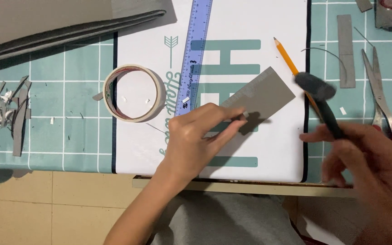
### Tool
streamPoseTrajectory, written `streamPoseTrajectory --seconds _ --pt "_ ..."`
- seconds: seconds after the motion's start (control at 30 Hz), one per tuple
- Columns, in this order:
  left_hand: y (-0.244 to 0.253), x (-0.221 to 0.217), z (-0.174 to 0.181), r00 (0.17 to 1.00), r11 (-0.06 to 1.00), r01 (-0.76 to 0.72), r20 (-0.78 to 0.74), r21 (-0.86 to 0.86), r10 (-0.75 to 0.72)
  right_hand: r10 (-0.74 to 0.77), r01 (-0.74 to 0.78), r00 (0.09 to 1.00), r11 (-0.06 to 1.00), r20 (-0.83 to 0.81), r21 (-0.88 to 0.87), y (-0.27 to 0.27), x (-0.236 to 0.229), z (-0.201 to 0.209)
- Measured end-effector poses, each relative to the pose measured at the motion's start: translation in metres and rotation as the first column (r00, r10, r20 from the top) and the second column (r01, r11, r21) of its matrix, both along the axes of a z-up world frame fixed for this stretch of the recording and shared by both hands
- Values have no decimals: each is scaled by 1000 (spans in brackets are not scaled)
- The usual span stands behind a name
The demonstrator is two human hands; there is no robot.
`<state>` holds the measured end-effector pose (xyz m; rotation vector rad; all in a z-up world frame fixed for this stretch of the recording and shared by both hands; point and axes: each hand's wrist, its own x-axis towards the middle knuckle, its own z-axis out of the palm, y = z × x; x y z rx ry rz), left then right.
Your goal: Using a leather punch and a hammer to create stitching holes in a leather piece on a workshop table.
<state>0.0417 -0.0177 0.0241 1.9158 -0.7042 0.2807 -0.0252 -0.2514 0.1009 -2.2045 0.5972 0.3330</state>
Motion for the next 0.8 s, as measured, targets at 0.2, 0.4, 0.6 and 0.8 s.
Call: streamPoseTrajectory --seconds 0.2,0.4,0.6,0.8 --pt "-4 -6 -7 998 999 -32 47 -34 34 -38 30 989 998 145 56 11 -8 6" --pt "-5 -3 -12 997 998 -50 49 -48 53 317 -261 948 845 43 -466 1 -15 28" --pt "-6 -3 -18 997 997 -48 55 -58 51 627 -356 767 593 137 -723 -41 -29 -36" --pt "-4 -4 -12 999 996 -32 8 -89 33 597 -337 796 572 98 -748 -38 -32 -33"
